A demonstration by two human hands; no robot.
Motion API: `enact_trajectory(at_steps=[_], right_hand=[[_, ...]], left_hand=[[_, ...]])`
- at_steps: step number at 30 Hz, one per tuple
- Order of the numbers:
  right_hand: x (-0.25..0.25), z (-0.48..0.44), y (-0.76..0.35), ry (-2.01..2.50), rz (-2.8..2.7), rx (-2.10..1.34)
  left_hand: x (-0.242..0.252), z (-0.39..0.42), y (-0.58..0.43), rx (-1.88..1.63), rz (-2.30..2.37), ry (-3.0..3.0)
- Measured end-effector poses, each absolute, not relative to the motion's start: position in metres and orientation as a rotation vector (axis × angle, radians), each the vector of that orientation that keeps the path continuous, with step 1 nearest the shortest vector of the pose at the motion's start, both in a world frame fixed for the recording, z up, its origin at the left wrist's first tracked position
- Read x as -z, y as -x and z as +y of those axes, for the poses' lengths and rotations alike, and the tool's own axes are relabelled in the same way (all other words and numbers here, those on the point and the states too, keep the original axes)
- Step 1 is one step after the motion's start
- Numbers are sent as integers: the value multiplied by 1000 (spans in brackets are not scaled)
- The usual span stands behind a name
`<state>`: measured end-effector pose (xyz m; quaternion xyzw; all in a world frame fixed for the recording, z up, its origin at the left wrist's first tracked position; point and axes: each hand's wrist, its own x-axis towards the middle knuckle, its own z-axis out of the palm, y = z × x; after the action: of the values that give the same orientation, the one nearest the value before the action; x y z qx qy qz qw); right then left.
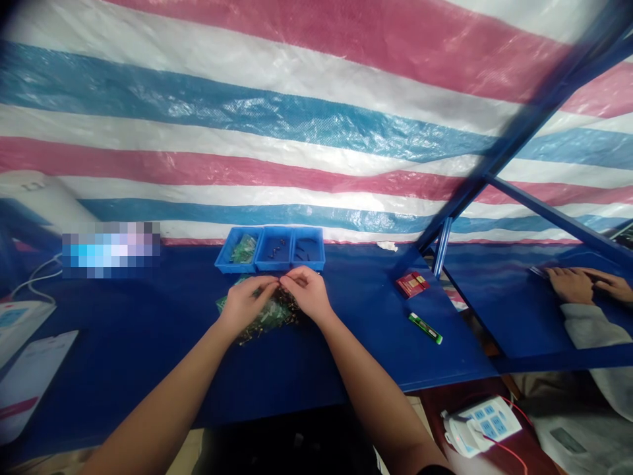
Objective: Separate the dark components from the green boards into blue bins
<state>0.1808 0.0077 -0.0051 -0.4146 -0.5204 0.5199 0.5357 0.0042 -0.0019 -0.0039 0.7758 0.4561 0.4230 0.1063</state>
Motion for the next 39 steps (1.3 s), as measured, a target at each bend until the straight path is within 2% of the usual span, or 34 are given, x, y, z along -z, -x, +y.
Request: enact_trajectory(at_steps=[15,39], right_hand=[[7,4,-178,903,-1233,-1317],[8,3,-180,995,-1319,-1214]], left_hand=[[-1,-6,-5,-1156,1406,-2244],[-6,-8,-5,-1040,1428,-2151]])
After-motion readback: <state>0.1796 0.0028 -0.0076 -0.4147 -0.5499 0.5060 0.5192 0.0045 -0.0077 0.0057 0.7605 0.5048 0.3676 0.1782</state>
